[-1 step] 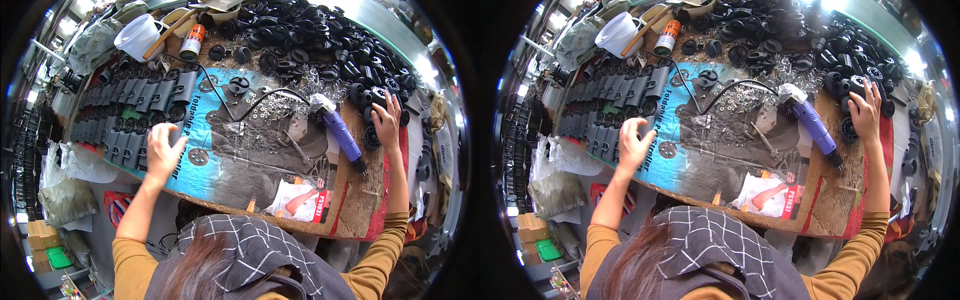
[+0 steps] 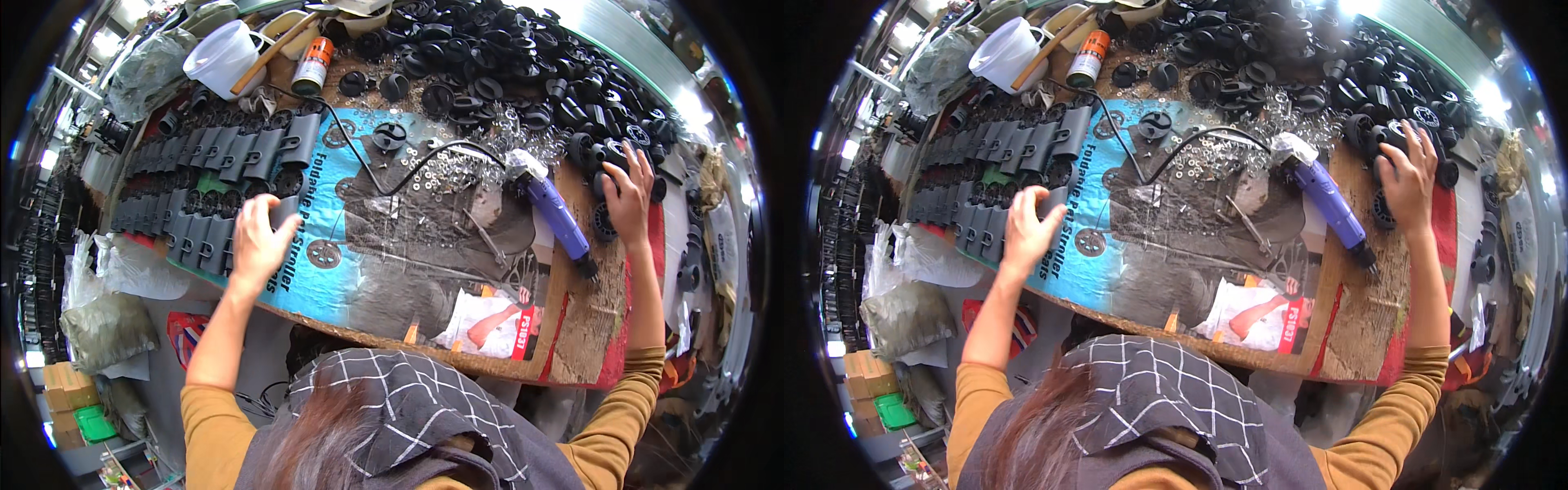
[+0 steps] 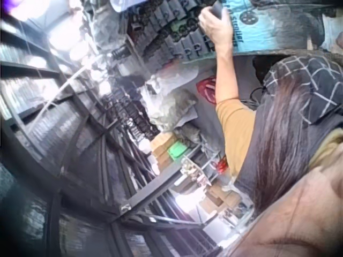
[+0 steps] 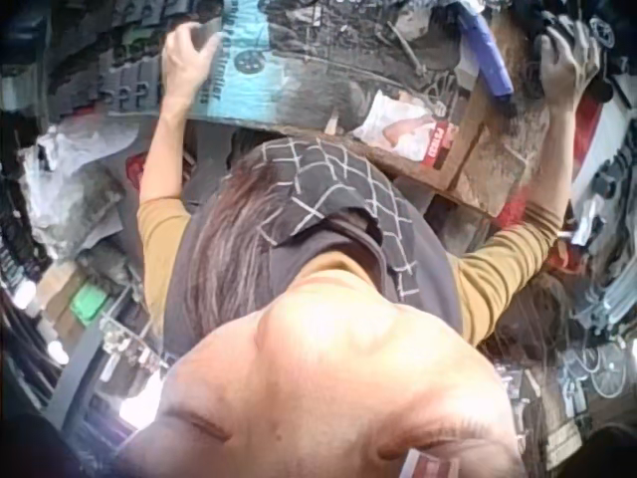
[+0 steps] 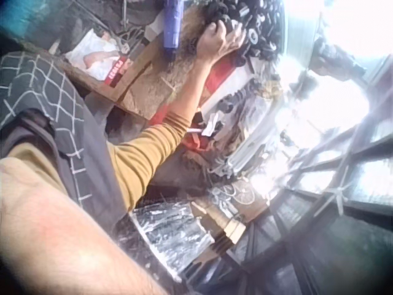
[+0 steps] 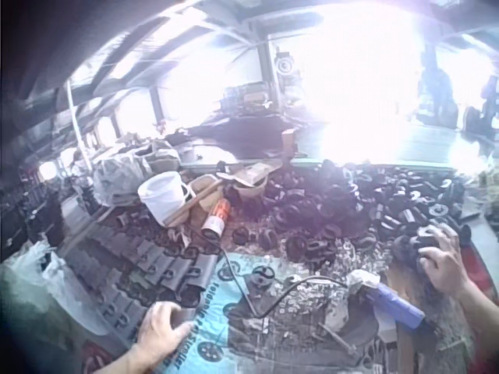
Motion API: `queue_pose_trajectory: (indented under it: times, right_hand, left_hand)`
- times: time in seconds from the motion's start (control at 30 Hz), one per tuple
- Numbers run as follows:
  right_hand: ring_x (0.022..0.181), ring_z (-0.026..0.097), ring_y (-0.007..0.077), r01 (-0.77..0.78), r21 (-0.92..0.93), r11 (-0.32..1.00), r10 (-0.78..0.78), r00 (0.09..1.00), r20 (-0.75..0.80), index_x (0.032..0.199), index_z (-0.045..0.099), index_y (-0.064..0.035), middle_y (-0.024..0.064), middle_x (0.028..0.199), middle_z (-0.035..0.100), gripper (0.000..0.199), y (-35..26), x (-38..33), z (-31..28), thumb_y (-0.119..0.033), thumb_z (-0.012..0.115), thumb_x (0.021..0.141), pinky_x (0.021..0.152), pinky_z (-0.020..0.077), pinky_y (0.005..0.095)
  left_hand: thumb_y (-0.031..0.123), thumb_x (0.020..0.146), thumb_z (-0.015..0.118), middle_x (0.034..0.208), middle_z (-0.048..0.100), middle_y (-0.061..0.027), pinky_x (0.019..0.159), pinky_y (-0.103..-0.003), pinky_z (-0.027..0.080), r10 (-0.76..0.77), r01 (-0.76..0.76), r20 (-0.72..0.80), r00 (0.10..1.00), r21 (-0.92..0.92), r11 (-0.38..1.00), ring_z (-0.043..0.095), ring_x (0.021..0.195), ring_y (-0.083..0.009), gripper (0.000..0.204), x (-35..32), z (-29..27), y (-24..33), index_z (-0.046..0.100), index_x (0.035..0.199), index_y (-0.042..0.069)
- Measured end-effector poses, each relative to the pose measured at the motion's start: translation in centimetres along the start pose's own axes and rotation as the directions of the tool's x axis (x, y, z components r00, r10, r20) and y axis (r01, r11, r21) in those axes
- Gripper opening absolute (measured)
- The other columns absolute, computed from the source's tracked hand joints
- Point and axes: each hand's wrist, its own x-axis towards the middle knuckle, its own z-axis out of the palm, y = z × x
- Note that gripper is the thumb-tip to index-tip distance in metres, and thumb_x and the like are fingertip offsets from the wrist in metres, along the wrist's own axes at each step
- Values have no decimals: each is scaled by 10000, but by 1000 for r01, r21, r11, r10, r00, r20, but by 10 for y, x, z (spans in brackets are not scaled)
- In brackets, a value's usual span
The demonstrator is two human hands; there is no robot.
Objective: The person assembles small wheels by inserting bearings and securing them with a screwdriver. They repeatedly pick up wheel housings, insert bearings, and tighten screws using a corded screwdriver.
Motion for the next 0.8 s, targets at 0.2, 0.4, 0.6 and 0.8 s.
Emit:
queue_pose_trajectory:
  times: [0.2,0.4,0.6,0.8]
  right_hand:
    - [1305,470,328,202,840,504,-618,763,188,1182,651,-80,118,1386,517,473,-196,-46,-42,-202,776,743,1063,421,439]
    - [1329,416,380,33,745,666,-313,919,239,1319,528,-46,200,1445,430,557,-225,-56,-28,-250,717,836,1089,354,479]
    - [959,615,290,177,830,529,-157,982,-109,1060,661,-50,143,1066,635,278,-235,-1,-156,-275,634,898,820,502,382]
    - [1023,558,261,496,868,-20,-59,866,-497,1111,624,-61,117,1125,594,305,-291,-10,-236,-303,539,948,873,444,381]
  left_hand:
    - [322,711,717,1207,522,-225,958,-433,453,1,8,172,985,-53,999,567,1094,-373,693,41,-1,-20,444,1289,56]
    - [327,679,750,1255,388,-230,934,-495,459,242,-53,347,906,-475,879,509,1133,-423,809,-24,-8,39,373,1358,99]
    - [271,810,732,1181,473,-164,860,-395,474,494,-245,380,782,-541,804,566,961,-300,563,-31,-5,86,496,1279,69]
    - [159,846,621,870,601,-79,701,-301,420,572,-90,-131,810,-991,-99,547,811,-195,121,-73,-131,102,661,910,64]
